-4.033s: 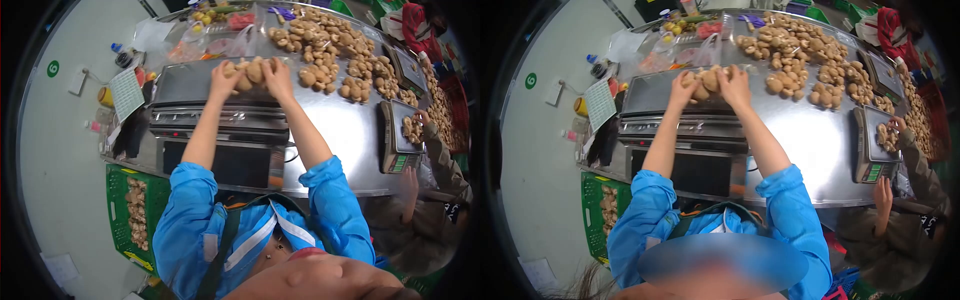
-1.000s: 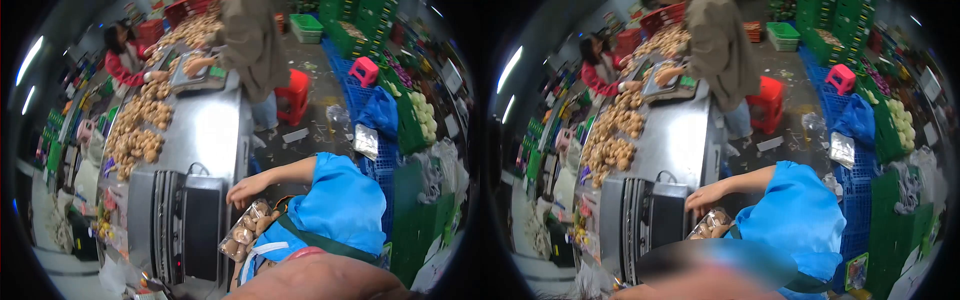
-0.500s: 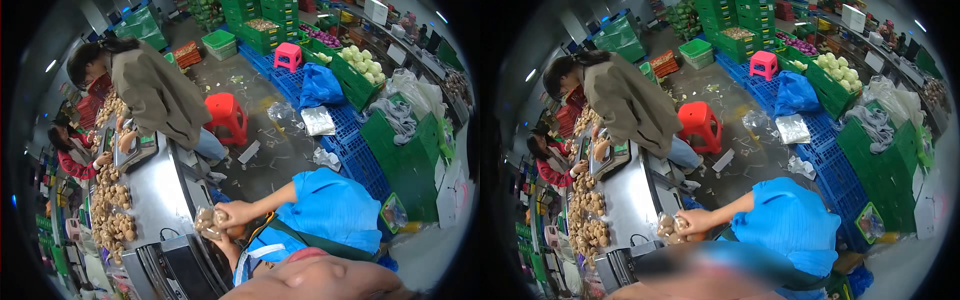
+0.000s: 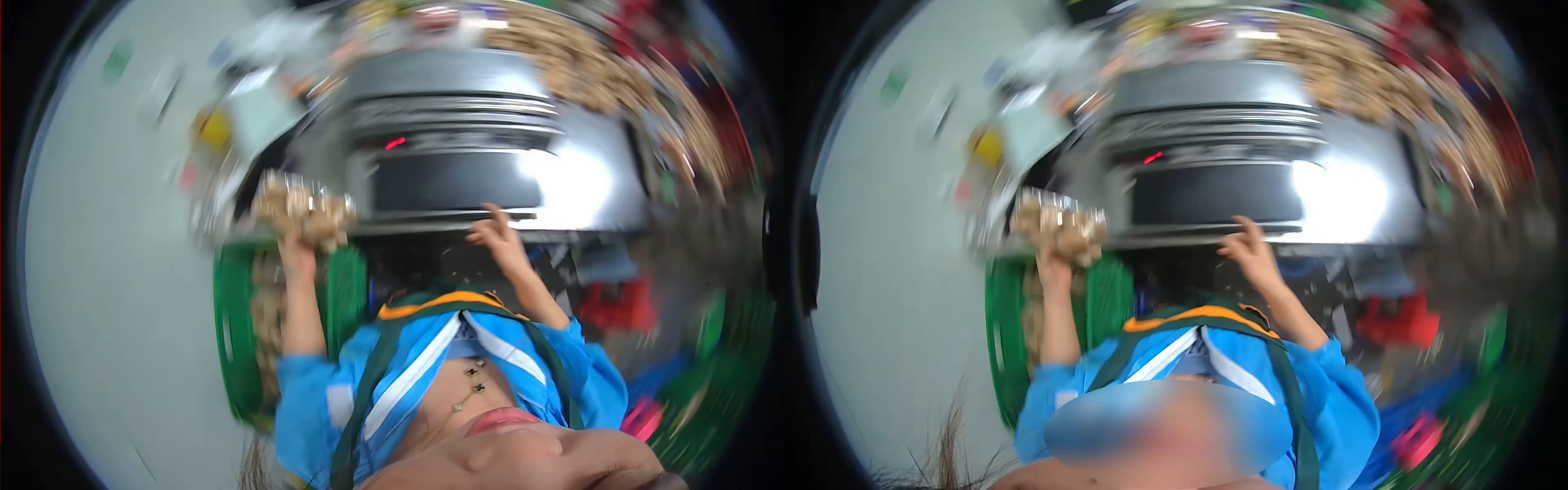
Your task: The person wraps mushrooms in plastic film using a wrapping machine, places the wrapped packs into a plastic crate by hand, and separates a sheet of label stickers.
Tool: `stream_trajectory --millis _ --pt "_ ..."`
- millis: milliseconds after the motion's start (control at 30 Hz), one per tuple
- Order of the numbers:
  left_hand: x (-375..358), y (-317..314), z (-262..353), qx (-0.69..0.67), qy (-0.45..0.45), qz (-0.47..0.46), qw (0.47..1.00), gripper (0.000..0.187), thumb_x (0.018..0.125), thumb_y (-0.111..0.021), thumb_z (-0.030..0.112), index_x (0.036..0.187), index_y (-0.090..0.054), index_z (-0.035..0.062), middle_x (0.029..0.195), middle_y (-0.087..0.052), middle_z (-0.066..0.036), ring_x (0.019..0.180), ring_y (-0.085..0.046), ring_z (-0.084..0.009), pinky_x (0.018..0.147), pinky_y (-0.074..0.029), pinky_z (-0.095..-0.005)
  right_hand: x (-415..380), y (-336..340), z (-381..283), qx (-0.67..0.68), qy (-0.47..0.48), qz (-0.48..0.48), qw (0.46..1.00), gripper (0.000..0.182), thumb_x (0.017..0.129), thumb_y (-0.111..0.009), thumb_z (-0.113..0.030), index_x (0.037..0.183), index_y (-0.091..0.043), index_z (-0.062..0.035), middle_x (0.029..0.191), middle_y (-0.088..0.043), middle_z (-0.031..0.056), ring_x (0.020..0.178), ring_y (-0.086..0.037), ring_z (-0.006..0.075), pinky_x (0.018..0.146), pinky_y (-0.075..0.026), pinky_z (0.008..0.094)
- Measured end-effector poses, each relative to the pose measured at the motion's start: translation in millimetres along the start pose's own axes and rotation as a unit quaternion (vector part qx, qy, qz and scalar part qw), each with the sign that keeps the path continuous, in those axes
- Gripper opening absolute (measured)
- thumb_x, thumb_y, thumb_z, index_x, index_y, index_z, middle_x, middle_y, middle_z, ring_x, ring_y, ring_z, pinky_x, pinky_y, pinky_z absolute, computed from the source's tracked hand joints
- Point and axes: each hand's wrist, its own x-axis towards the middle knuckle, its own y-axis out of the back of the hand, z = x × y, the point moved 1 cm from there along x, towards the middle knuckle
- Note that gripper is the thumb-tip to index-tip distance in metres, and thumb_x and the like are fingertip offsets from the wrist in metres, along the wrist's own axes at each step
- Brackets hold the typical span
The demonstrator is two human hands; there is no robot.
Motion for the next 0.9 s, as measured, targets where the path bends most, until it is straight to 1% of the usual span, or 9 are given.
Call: stream_trajectory --millis 67,167,233,367,733,800,833,867,900 --pt "-5.9 72.0 52.6 0.036 -0.123 0.117 0.985 0.034 0.081 -0.059 0.015 0.112 -0.048 0.0052 0.106 -0.057 -0.007 0.099 -0.053 -0.0192 0.083 -0.043 -0.0373 22.0 -23.0 23.1 -0.009 -0.019 -0.088 0.996 0.05 0.086 -0.052 -0.013 0.13 -0.031 -0.0032 0.093 -0.058 0.012 0.082 -0.058 0.0165 0.073 -0.045 0.0279" --pt "-40.7 161.7 76.2 0.059 -0.153 0.249 0.955 0.032 0.08 -0.06 0.018 0.108 -0.05 0.0062 0.101 -0.057 -0.007 0.094 -0.054 -0.0181 0.078 -0.044 -0.0363 48.6 -65.6 32.5 -0.06 -0.076 -0.178 0.979 0.053 0.087 -0.054 -0.018 0.13 -0.029 -0.0008 0.093 -0.058 0.0122 0.08 -0.057 0.0157 0.072 -0.043 0.026" --pt "-66.1 209.4 66.2 0.003 0.009 0.307 0.952 0.041 0.08 -0.06 0.019 0.116 -0.047 0.0066 0.105 -0.058 -0.006 0.094 -0.055 -0.0189 0.082 -0.044 -0.0334 53.6 -88.8 40.5 -0.083 -0.076 -0.237 0.965 0.055 0.087 -0.055 -0.019 0.13 -0.027 -0.0005 0.092 -0.057 0.0121 0.08 -0.057 0.016 0.072 -0.043 0.0255" --pt "-93.2 239.8 -9.0 -0.1 0.106 0.307 0.94 0.037 0.078 -0.063 0.028 0.108 -0.053 0.0079 0.097 -0.06 -0.004 0.084 -0.057 -0.0187 0.075 -0.045 -0.0305 51.6 -137.8 41.3 -0.109 -0.08 -0.296 0.946 0.054 0.087 -0.054 -0.018 0.13 -0.026 -0.001 0.091 -0.057 0.0115 0.081 -0.057 0.0173 0.073 -0.043 0.0267" --pt "-103.1 278.8 -139.5 -0.093 0.184 0.343 0.916 0.051 0.075 -0.065 0.033 0.115 -0.05 0.0047 0.113 -0.054 -0.011 0.099 -0.054 -0.0249 0.084 -0.044 -0.0362 60.8 -131.0 58.7 -0.189 -0.099 -0.278 0.937 0.052 0.087 -0.054 -0.014 0.13 -0.027 -0.0013 0.093 -0.057 0.0134 0.083 -0.059 0.0192 0.075 -0.047 0.0283" --pt "-102.4 265.7 -123.2 0.287 0.066 0.341 0.893 0.058 0.077 -0.062 0.04 0.119 -0.047 0.0017 0.119 -0.051 -0.012 0.103 -0.052 -0.0267 0.085 -0.043 -0.0354 63.5 -132.5 57.4 -0.185 -0.099 -0.274 0.939 0.052 0.086 -0.054 -0.012 0.13 -0.027 -0.0021 0.093 -0.057 0.0137 0.083 -0.059 0.0192 0.075 -0.047 0.0284" --pt "-109.7 288.4 -132.7 0.395 0.118 0.311 0.856 0.066 0.08 -0.05 0.053 0.116 -0.049 -0.0027 0.114 -0.054 -0.02 0.103 -0.053 -0.0307 0.086 -0.042 -0.0369 65.2 -133.1 56.6 -0.19 -0.109 -0.27 0.938 0.053 0.086 -0.053 -0.012 0.131 -0.027 -0.0027 0.094 -0.057 0.014 0.084 -0.059 0.0192 0.075 -0.047 0.0287" --pt "-110.3 275.8 -99.2 0.512 0.269 0.191 0.793 0.068 0.081 -0.044 0.057 0.113 -0.052 -0.0017 0.107 -0.055 -0.023 0.099 -0.055 -0.0325 0.085 -0.042 -0.0377 66.3 -132.7 57.8 -0.202 -0.112 -0.262 0.937 0.053 0.085 -0.054 -0.012 0.13 -0.028 -0.0026 0.094 -0.057 0.0138 0.084 -0.059 0.0182 0.075 -0.046 0.0283" --pt "-104.4 256.1 -60.6 0.609 0.399 0.053 0.683 0.071 0.081 -0.038 0.061 0.11 -0.055 -0.0007 0.1 -0.057 -0.027 0.096 -0.057 -0.0342 0.084 -0.043 -0.0386 67.3 -127.2 65.9 -0.231 -0.096 -0.266 0.931 0.052 0.085 -0.054 -0.012 0.129 -0.029 -0.0024 0.093 -0.058 0.0131 0.083 -0.059 0.0178 0.075 -0.046 0.0281"
